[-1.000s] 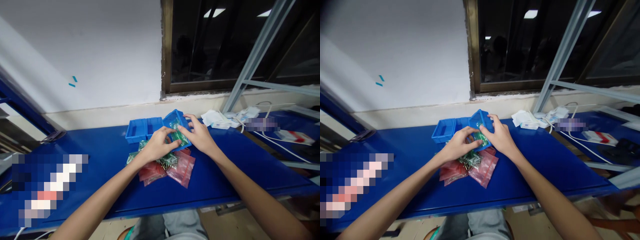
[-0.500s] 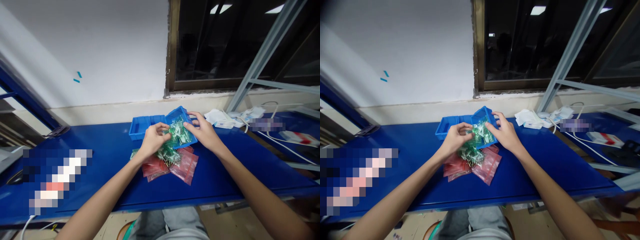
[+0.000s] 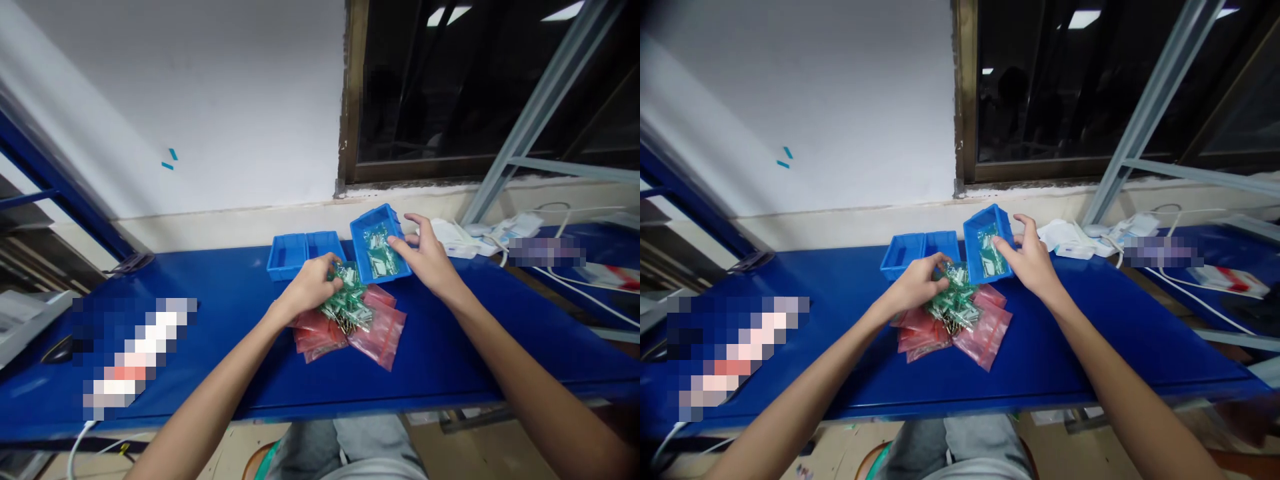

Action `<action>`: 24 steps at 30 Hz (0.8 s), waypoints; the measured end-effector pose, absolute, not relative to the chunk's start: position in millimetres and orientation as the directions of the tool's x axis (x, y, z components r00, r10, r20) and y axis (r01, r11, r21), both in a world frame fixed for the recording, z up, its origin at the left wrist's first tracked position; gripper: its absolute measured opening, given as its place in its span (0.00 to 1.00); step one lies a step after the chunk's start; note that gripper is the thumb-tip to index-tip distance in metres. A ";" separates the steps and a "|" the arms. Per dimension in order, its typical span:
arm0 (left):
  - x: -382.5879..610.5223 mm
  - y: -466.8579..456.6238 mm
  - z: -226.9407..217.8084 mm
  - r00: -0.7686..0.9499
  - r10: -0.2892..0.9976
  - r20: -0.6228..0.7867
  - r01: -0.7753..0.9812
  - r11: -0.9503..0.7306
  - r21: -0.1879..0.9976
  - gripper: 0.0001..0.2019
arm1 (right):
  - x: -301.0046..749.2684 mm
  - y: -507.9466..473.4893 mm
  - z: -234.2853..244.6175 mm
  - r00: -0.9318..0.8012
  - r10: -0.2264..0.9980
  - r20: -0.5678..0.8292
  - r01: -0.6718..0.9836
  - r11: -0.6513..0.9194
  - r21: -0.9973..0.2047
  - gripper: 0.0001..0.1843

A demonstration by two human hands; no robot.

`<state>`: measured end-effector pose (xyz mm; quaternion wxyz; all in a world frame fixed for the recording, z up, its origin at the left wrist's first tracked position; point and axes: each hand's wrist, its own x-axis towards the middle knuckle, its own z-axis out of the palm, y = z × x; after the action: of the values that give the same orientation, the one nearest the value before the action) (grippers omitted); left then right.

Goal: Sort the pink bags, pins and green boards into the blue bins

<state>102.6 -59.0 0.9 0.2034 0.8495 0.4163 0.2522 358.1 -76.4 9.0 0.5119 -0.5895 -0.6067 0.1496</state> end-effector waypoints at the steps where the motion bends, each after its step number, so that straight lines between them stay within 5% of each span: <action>1: 104.3 -60.8 0.2 0.537 0.797 0.277 0.630 -0.597 0.496 0.21 | 358.3 -75.8 8.5 0.213 0.876 0.432 0.526 0.270 -0.806 0.40; 7: 109.0 -70.4 -0.3 0.533 0.806 0.256 0.746 -0.591 0.307 0.25 | 355.1 -76.9 9.3 0.168 0.927 0.337 0.357 0.261 -0.897 0.37; 16: 107.6 -79.1 10.9 0.428 0.799 0.423 0.777 -0.564 0.280 0.18 | 349.1 -84.6 12.1 0.017 0.948 0.317 0.424 0.280 -0.861 0.35; 24: 118.4 -85.2 13.6 0.596 0.548 0.587 0.604 -0.788 0.121 0.30 | 334.0 -99.7 22.5 -0.047 0.927 0.373 0.369 0.363 -0.856 0.35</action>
<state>118.4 -85.2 13.6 -0.0453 0.8922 0.3227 0.3126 334.0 -99.7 22.5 0.4893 -0.4872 -0.6648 0.2853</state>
